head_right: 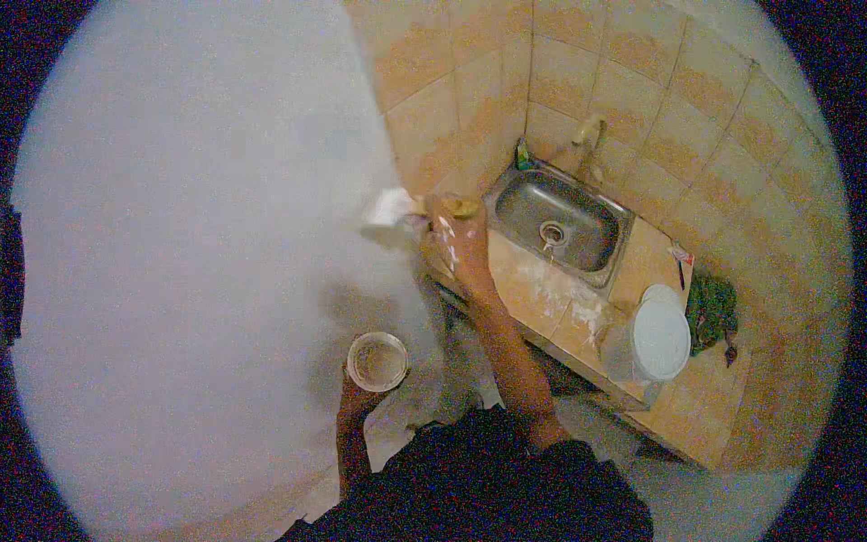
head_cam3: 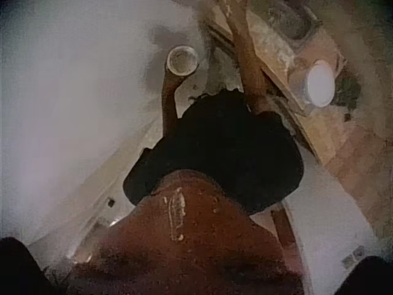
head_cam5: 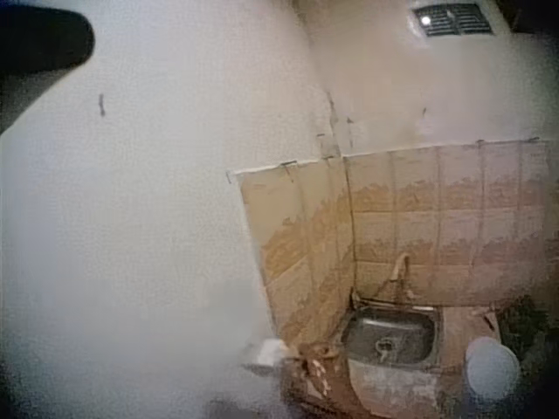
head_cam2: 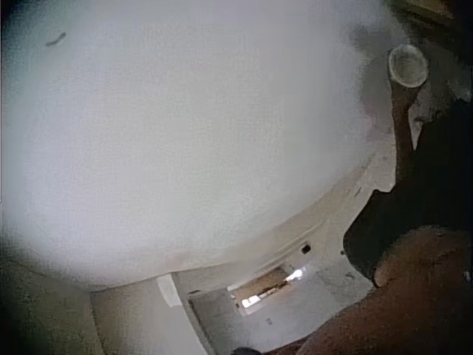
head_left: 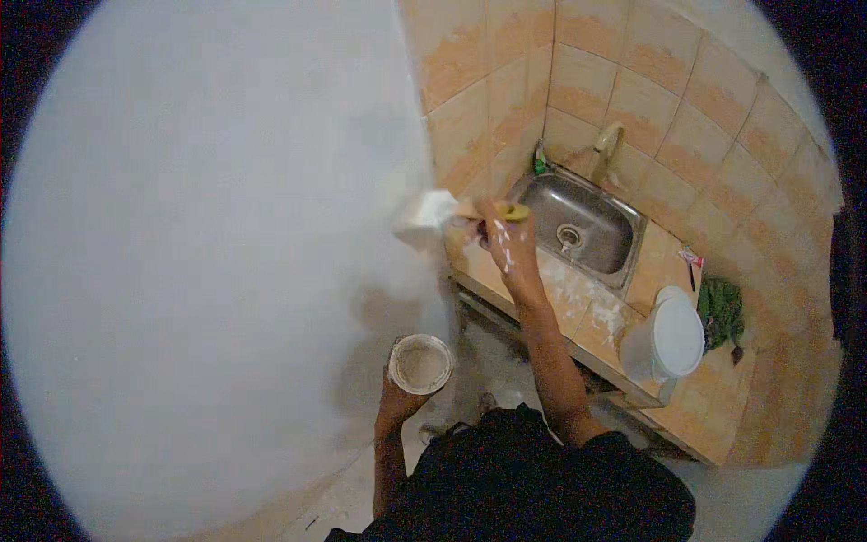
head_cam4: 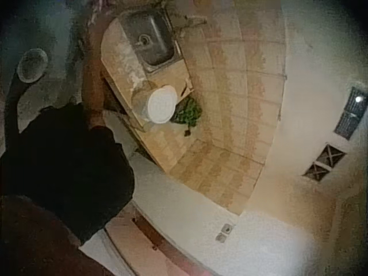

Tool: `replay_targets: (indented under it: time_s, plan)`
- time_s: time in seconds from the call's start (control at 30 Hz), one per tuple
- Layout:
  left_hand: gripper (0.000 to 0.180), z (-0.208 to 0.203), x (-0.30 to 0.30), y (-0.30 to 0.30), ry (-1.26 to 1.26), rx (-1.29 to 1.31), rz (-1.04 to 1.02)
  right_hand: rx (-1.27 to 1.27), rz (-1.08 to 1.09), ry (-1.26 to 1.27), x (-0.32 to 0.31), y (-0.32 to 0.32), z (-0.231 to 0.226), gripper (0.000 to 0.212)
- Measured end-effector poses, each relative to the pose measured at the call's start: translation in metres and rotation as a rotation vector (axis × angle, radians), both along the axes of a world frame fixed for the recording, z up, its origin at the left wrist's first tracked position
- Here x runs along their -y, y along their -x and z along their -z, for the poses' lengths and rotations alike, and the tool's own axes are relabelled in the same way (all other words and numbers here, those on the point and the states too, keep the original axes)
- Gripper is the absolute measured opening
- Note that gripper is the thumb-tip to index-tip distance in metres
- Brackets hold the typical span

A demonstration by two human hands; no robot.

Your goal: The person paints the ceiling and wall of a small room with white paint using a paintbrush.

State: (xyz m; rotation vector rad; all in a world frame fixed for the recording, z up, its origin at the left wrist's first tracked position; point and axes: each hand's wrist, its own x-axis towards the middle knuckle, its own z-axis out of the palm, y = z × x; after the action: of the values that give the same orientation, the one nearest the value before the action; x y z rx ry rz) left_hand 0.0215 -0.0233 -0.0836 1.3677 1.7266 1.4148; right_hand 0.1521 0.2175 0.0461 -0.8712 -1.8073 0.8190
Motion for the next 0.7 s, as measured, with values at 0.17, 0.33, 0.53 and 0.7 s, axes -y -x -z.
replay_targets:
  time_s: [0.17, 0.33, 0.53, 0.7]
  plan:
    - [0.078, -0.047, 0.007, 0.002, 0.021, 0.011, 0.068, -0.277, 0.044, 0.161, 0.028, -0.002, -0.066, 0.031]
    - [0.086, -0.054, 0.014, 0.014, 0.014, 0.105, 0.083, -0.600, -0.080, 0.173, 0.039, 0.010, -0.141, 0.031]
    - [0.085, -0.065, 0.019, 0.015, 0.145, -0.099, 0.057, -0.798, -0.042, 0.262, 0.022, 0.008, -0.132, 0.029]
    - [0.095, -0.083, 0.007, 0.010, 0.163, -0.113, 0.153, -0.490, 0.103, 0.316, 0.005, -0.036, -0.082, 0.029]
